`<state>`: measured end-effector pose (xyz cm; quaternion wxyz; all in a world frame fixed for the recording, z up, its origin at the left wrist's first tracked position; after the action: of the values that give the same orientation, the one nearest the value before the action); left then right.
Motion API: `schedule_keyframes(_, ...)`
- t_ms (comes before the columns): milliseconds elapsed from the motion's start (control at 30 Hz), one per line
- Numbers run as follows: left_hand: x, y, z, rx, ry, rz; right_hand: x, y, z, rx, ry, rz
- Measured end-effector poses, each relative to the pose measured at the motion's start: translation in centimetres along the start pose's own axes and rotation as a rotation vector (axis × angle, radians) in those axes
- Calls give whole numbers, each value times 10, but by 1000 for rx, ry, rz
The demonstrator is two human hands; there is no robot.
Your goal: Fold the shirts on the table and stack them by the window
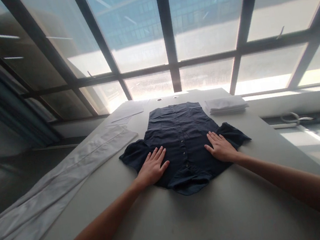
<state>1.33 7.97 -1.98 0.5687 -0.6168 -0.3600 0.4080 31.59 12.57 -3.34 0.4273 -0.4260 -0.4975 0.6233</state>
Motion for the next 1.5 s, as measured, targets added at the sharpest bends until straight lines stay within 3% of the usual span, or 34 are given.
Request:
schedule_keyframes(200,-8,0,-1,38,-3,-43,-7,0,0,-11,-1,-26)
schedule_keyframes(367,-37,7,-13,53,-1,-79,-35,11,5,-15,-36,-46)
schedule_keyframes(533,-49,13,-18,1,-39,20,-49,19,5,9,-21,-26)
schedule_keyframes(667,-15,-5,-26,-66,-18,79,-21,1,30,50,-46,-38)
schedule_keyframes(800,58,-31,-39,-150,7,66,32,-27,84,119,-136,-68)
schedule_keyframes(900,109,-36,-43,-206,-22,59,71,-34,120,144,-175,-50)
schedule_keyframes(1000,137,-27,-41,-160,-27,52,94,-28,135,135,-200,-20)
schedule_keyframes(1167,143,-7,-30,-86,-30,38,105,-12,129,104,-247,2)
schedule_keyframes(1333,145,-6,-28,-93,-44,18,113,-4,114,94,-228,28)
schedule_keyframes(1500,147,-6,-28,-102,-54,27,123,-7,67,71,-112,39)
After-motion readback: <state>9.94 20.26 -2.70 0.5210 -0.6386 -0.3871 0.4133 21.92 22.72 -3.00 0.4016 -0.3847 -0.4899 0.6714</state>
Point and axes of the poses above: each hand's wrist, its own x-axis towards the middle knuckle, its own y-axis out of the palm, z = x × y, the point moved 10 cm from there along x, towards the middle knuckle, and after that the axes turned 10 degrees about z, right-handed, at the moved point
